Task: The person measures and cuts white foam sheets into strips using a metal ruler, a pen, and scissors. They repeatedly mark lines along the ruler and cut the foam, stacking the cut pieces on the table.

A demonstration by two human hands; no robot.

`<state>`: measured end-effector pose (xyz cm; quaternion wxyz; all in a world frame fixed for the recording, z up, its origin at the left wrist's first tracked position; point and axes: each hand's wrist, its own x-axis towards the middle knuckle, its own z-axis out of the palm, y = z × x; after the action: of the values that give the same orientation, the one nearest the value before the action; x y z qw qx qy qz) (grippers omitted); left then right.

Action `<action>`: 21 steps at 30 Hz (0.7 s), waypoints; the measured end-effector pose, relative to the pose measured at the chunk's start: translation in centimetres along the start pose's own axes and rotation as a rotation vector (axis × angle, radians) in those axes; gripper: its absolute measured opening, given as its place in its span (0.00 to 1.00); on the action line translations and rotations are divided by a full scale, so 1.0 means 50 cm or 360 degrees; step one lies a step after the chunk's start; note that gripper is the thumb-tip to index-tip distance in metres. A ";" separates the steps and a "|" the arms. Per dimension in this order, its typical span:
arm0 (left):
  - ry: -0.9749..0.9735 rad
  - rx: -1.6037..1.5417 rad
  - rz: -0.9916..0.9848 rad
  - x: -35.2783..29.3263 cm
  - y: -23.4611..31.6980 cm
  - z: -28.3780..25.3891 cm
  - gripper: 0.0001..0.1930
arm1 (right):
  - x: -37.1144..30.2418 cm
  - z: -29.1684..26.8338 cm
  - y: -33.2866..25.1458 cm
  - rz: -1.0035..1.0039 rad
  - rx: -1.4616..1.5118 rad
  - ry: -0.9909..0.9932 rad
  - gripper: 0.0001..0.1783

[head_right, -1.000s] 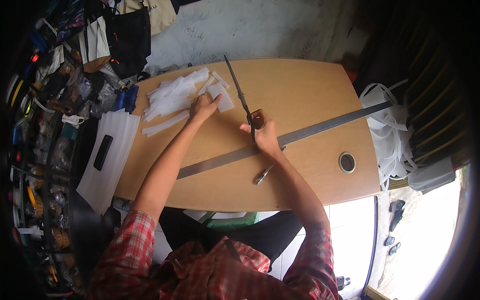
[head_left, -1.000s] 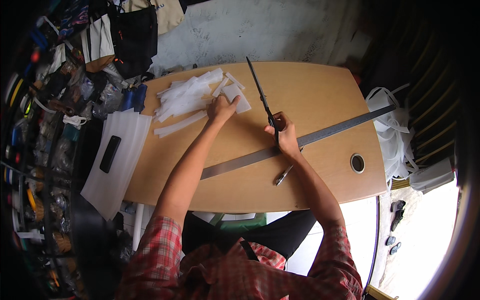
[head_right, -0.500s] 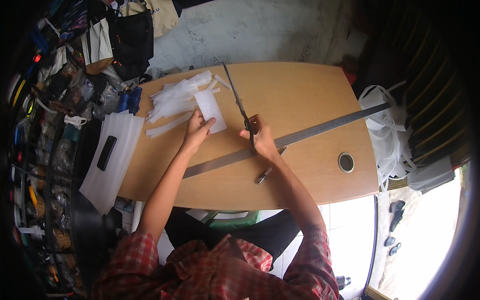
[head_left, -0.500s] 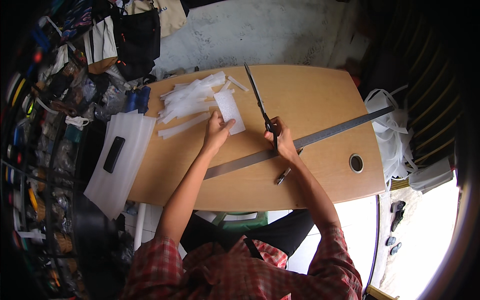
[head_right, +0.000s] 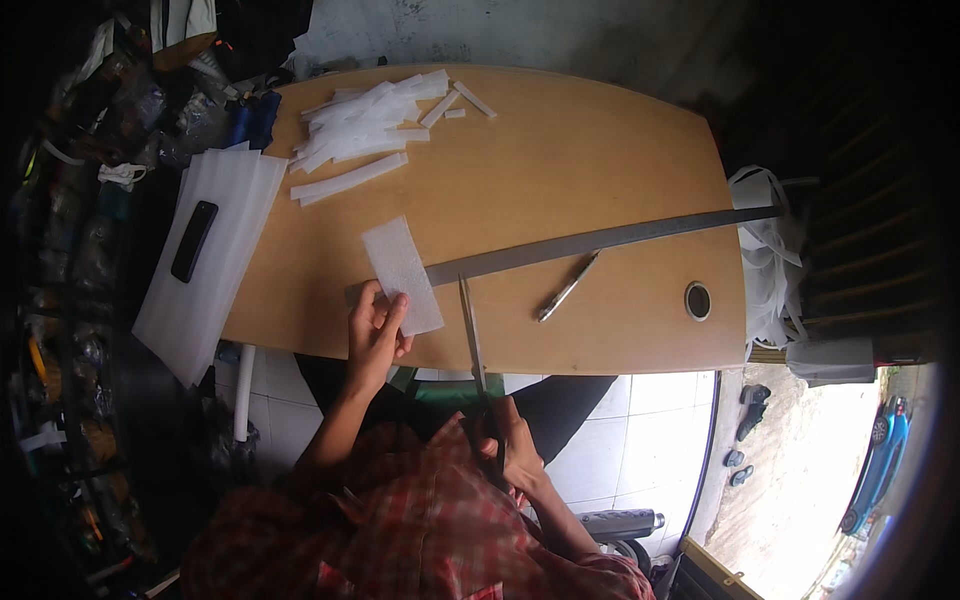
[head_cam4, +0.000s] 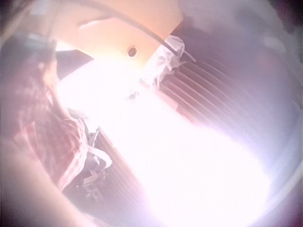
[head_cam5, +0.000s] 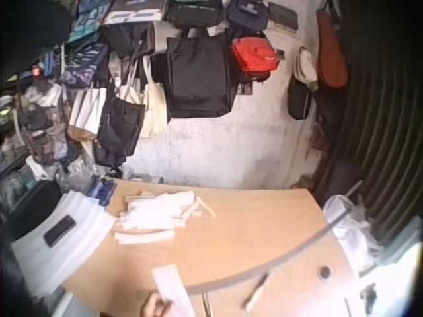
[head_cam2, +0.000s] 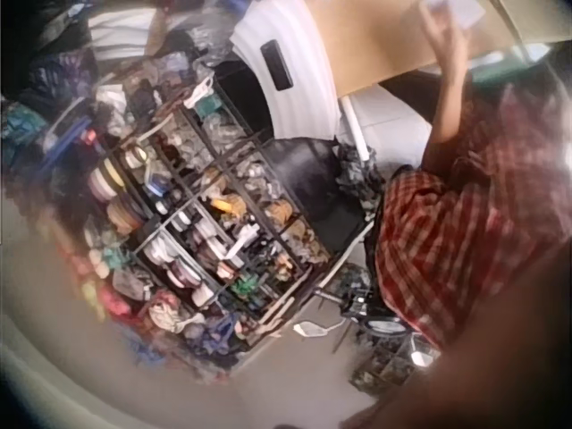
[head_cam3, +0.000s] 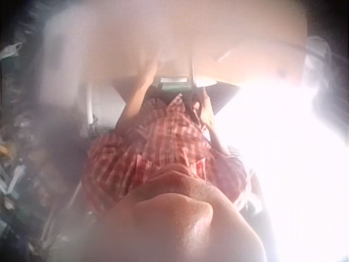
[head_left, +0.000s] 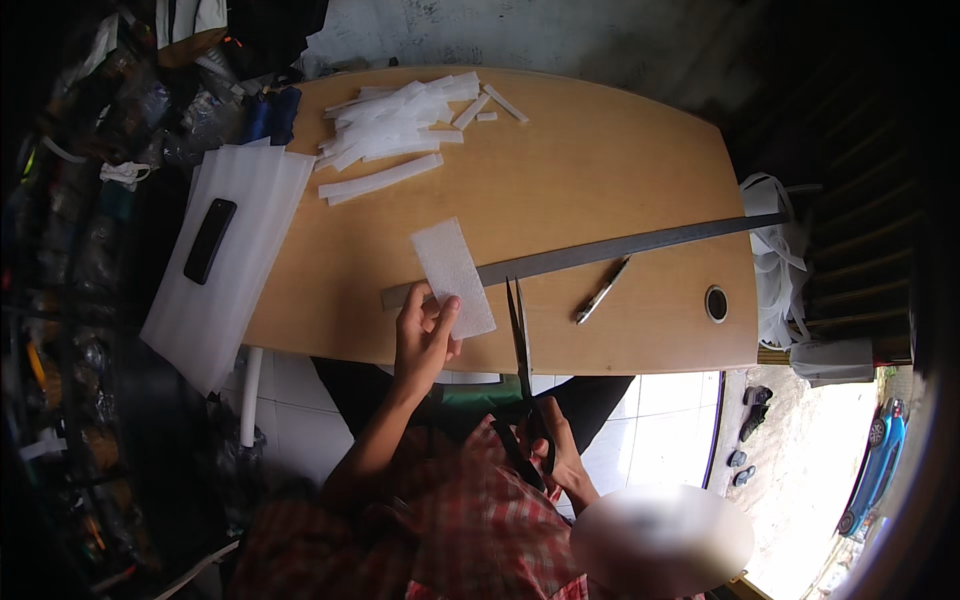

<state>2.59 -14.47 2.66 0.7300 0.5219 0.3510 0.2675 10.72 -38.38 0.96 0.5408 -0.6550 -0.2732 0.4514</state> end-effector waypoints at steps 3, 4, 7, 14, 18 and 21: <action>-0.0023 -0.0031 0.0033 0.013 -0.001 0.012 0.11 | -0.032 0.018 -0.001 0.0045 -0.0082 -0.0061 0.58; -0.0041 -0.0021 0.0037 0.020 0.001 0.014 0.11 | -0.032 0.022 -0.005 0.0029 -0.0132 -0.0042 0.58; -0.0082 -0.0008 0.0040 0.027 0.007 0.016 0.10 | -0.017 0.033 -0.034 0.0003 -0.0252 0.0017 0.58; 0.0013 -0.0115 0.0033 0.029 0.007 0.018 0.11 | 0.003 0.039 -0.053 0.0001 -0.0185 -0.0084 0.51; 0.0056 -0.0084 0.0061 0.035 0.006 0.013 0.12 | 0.004 0.034 -0.042 0.0191 -0.0306 -0.0231 0.51; 0.0009 -0.0074 0.0032 0.036 -0.004 0.008 0.12 | 0.008 0.042 -0.042 0.0017 -0.0298 -0.0115 0.51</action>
<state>4.01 -13.39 2.14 0.7383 0.5075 0.3414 0.2842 9.29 -36.50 2.85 0.4647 -0.6874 -0.3299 0.4503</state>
